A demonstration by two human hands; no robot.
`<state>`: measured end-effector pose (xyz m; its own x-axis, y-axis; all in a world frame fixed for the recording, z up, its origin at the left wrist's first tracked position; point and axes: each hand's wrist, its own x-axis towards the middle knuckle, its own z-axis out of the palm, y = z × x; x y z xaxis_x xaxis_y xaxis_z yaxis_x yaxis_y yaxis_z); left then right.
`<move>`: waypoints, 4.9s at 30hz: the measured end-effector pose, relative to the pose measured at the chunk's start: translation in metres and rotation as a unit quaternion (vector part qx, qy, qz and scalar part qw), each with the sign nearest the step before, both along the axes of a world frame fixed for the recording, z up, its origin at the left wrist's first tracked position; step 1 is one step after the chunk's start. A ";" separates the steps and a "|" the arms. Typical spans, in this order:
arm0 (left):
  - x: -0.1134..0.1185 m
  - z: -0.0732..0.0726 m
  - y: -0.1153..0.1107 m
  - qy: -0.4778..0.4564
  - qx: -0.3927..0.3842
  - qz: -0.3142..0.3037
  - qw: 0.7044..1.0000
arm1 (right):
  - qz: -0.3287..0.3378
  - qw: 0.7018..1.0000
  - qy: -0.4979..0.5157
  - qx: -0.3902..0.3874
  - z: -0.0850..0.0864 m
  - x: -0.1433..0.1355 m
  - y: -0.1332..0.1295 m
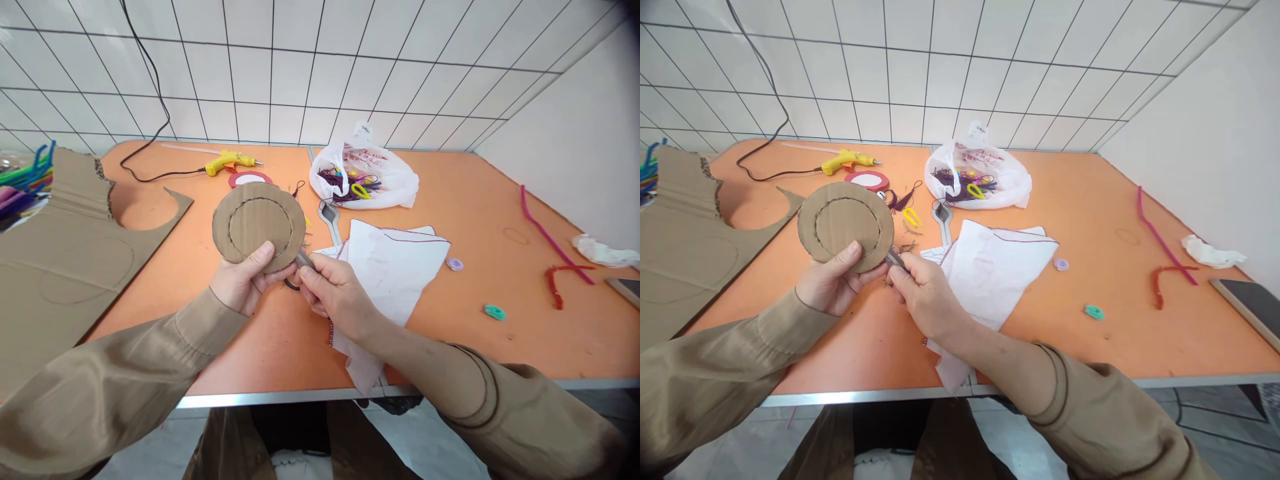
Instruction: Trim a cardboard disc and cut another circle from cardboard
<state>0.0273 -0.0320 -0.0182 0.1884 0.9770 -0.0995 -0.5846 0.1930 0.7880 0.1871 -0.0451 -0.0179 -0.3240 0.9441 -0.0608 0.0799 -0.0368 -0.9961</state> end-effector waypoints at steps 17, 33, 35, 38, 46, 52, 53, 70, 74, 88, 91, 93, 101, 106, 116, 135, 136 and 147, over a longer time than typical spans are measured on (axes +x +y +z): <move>-0.008 0.008 0.002 0.027 -0.024 -0.057 0.998 | 0.031 0.997 -0.057 0.030 0.005 0.007 0.002; -0.007 0.009 0.001 0.041 -0.017 -0.028 0.999 | 0.050 0.992 -0.093 0.064 0.009 0.011 0.006; -0.008 0.011 0.002 0.052 -0.022 -0.036 0.998 | 0.072 0.990 -0.100 0.064 0.012 0.014 0.008; -0.010 0.013 0.003 0.061 -0.023 -0.039 0.997 | 0.095 0.989 -0.105 0.051 0.016 0.016 0.010; -0.011 0.014 0.003 0.067 -0.018 -0.044 0.997 | 0.116 0.990 -0.078 0.036 0.016 0.016 0.006; -0.009 0.011 0.000 0.063 -0.026 -0.044 0.997 | 0.095 0.982 -0.138 0.086 0.016 0.016 0.005; -0.009 0.010 0.000 0.067 -0.027 -0.044 0.996 | 0.092 0.979 -0.155 0.097 0.017 0.015 0.005; -0.013 0.010 0.005 0.070 -0.046 -0.072 0.994 | 0.141 0.979 -0.147 0.029 0.021 0.019 0.011; -0.013 0.007 0.006 0.075 -0.049 -0.072 0.993 | 0.162 0.980 -0.112 -0.031 0.020 0.020 0.011; -0.019 0.013 0.009 0.050 -0.057 -0.136 0.988 | 0.104 0.964 -0.225 0.098 0.021 0.019 0.011; -0.026 0.017 0.013 0.058 -0.055 -0.143 0.986 | 0.099 0.968 -0.212 0.091 0.021 0.020 0.011; -0.030 0.020 0.016 0.073 -0.045 -0.126 0.988 | 0.096 0.969 -0.209 0.092 0.022 0.020 0.010; -0.030 0.026 0.016 0.180 -0.022 -0.103 0.978 | 0.094 0.972 -0.198 0.083 0.023 0.021 0.010; -0.026 0.025 0.014 0.170 -0.035 -0.081 0.981 | 0.085 0.982 -0.164 0.038 0.018 0.020 0.011; -0.015 0.015 0.011 0.118 -0.088 -0.033 0.989 | 0.072 0.972 -0.212 0.074 0.018 0.013 0.008; 0.000 0.000 0.000 0.041 -0.090 0.041 0.994 | 0.066 0.979 -0.165 0.096 0.002 0.005 0.004; 0.001 -0.001 0.000 0.035 -0.091 0.047 0.994 | 0.067 0.981 -0.156 0.094 0.001 0.005 0.004; 0.001 -0.008 -0.001 -0.002 -0.088 0.020 0.996 | 0.064 0.994 -0.085 0.040 -0.003 0.004 0.003</move>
